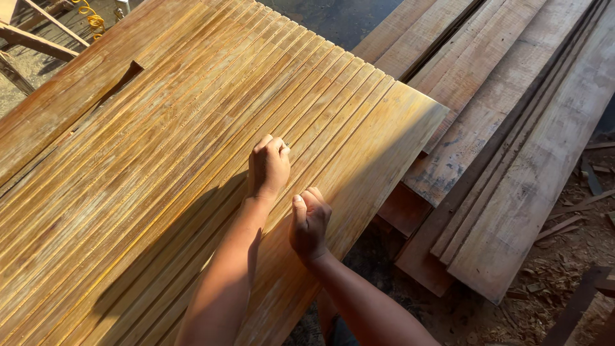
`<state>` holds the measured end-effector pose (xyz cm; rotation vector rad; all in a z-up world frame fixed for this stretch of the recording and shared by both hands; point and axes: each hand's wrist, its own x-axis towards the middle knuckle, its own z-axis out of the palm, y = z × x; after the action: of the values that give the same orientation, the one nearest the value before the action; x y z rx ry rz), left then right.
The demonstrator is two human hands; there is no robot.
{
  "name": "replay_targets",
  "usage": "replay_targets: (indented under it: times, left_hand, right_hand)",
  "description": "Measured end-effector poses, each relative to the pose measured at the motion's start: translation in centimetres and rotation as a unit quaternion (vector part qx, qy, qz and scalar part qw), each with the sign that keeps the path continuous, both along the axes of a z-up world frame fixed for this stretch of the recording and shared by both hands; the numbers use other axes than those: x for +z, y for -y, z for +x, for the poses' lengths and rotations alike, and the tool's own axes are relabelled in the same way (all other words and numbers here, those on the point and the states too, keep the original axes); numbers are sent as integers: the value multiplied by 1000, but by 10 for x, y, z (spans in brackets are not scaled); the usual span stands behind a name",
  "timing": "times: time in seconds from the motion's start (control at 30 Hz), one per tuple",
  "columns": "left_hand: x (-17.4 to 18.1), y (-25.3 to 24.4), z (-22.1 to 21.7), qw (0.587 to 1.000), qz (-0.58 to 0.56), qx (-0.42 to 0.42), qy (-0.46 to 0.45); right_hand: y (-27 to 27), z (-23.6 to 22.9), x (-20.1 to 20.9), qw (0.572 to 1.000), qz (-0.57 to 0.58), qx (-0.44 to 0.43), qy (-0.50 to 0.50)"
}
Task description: The person sands the surface of a large wooden panel using a small sanding block held in the right hand while stabilizing the panel with the left hand. The person moves the sanding block back and forth along the grain of the wood across the panel's surface.
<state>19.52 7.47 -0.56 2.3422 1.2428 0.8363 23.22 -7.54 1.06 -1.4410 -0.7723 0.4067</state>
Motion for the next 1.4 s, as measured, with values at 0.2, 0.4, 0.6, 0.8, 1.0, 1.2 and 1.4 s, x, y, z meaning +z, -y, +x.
replay_targets:
  times: [0.2,0.4,0.6,0.8,1.0,1.2,1.4]
  left_hand:
    - [-7,6,9,999,28,-16,-6]
    - [-20,-7,32,1000,25,-17,7]
    - [-28,-36,67,998,36,-53,12]
    - [-13,-25,36,998,-29,-50,-7]
    - [-33,-29,29,998,21,-67,4]
    - [-56,-56,96,997,62,-52,13]
    - [-3,-29,-2,994,24,-91,-61]
  right_hand:
    - [2,-2,1,1000,-6,12,3]
    - [2,4,7,1000,-8,21,8]
    - [0,2,5,999,-18,27,18]
    - [1,2,7,1000,-17,23,12]
    - [-1,-1,12,999,-24,35,28]
    - [0,-1,5,999,-25,31,-2]
    - [0,2,-3,999,-19,18,34]
